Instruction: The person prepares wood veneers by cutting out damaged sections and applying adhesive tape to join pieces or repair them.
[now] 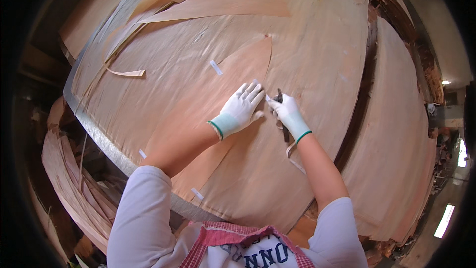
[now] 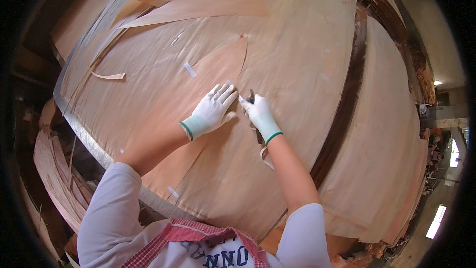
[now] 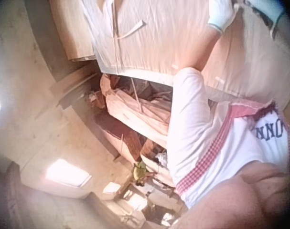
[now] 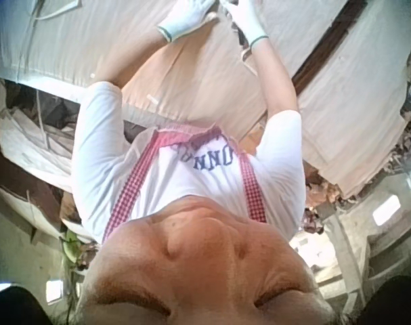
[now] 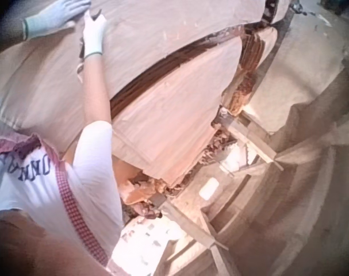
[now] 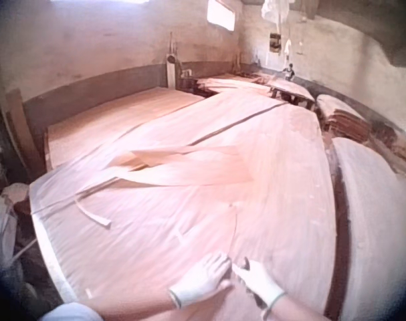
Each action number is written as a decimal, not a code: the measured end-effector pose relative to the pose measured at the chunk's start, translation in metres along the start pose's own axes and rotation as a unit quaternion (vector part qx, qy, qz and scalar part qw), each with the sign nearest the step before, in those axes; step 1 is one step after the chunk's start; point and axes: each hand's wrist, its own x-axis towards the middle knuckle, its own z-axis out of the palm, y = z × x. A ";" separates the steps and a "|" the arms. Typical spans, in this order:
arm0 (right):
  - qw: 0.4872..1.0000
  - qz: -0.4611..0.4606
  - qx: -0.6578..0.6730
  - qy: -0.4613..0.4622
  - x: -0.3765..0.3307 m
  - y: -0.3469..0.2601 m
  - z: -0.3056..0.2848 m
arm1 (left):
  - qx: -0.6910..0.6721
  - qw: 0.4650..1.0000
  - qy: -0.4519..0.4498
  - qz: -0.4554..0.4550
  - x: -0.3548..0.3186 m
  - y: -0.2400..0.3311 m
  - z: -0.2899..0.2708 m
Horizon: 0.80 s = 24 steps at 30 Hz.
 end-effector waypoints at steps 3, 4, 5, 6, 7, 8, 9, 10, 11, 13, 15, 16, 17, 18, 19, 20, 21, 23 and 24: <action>0.924 -0.180 -0.335 0.040 0.033 -0.022 -0.038 | 0.014 1.000 -0.028 -0.003 0.010 0.003 -0.001; 0.866 -0.234 -0.439 0.050 0.044 -0.033 -0.046 | 0.019 0.999 -0.032 -0.009 0.018 0.004 -0.002; 0.877 -0.207 -0.433 0.020 0.047 -0.057 -0.051 | 0.025 0.999 -0.033 -0.015 0.029 0.002 -0.008; 0.885 -0.212 -0.415 -0.013 0.061 -0.070 -0.059 | 0.003 0.995 -0.055 -0.081 0.043 -0.004 -0.014; 0.893 -0.211 -0.396 -0.043 0.076 -0.078 -0.072 | -0.023 0.987 -0.078 -0.142 0.064 -0.010 -0.028; 0.896 -0.218 -0.377 -0.079 0.085 -0.091 -0.076 | -0.043 0.972 -0.098 -0.211 0.079 -0.021 -0.036; 0.938 -0.225 -0.260 -0.038 0.092 -0.100 -0.079 | -0.029 0.981 0.109 -0.157 0.084 -0.045 -0.026; 0.964 -0.225 -0.139 0.001 0.098 -0.113 -0.080 | -0.044 0.969 0.194 -0.149 0.092 -0.064 -0.027; 0.979 -0.186 -0.071 0.030 0.105 -0.125 -0.083 | -0.041 0.964 0.216 -0.147 0.101 -0.079 -0.024; 0.987 -0.159 -0.035 0.019 0.124 -0.127 -0.081 | -0.029 0.962 0.238 -0.128 0.122 -0.098 -0.016; 0.989 -0.144 -0.034 0.009 0.145 -0.115 -0.079 | -0.011 0.967 0.236 -0.095 0.144 -0.101 -0.004; 0.993 -0.111 -0.043 0.005 0.158 -0.108 -0.080 | -0.011 0.975 0.201 -0.091 0.152 -0.100 0.006; 0.995 -0.100 -0.014 -0.003 0.162 -0.105 -0.075 | -0.007 0.982 0.168 -0.088 0.156 -0.098 0.016; 0.996 -0.088 0.014 -0.011 0.164 -0.102 -0.071 | -0.003 0.987 0.134 -0.085 0.157 -0.099 0.025; 0.997 -0.080 0.004 -0.008 0.164 -0.099 -0.069 | 0.025 0.996 0.024 -0.080 0.155 -0.099 0.030; 0.997 -0.072 -0.005 -0.005 0.163 -0.096 -0.069 | 0.050 0.995 0.015 -0.086 0.155 -0.099 0.036; 0.998 -0.064 -0.015 -0.001 0.162 -0.093 -0.068 | 0.074 0.993 0.006 -0.090 0.154 -0.098 0.040; 0.998 -0.068 0.000 0.010 0.160 -0.083 -0.076 | 0.115 0.990 0.017 -0.077 0.162 -0.084 0.045; 0.997 -0.069 0.010 0.018 0.158 -0.076 -0.078 | 0.095 0.992 -0.016 -0.085 0.161 -0.081 0.044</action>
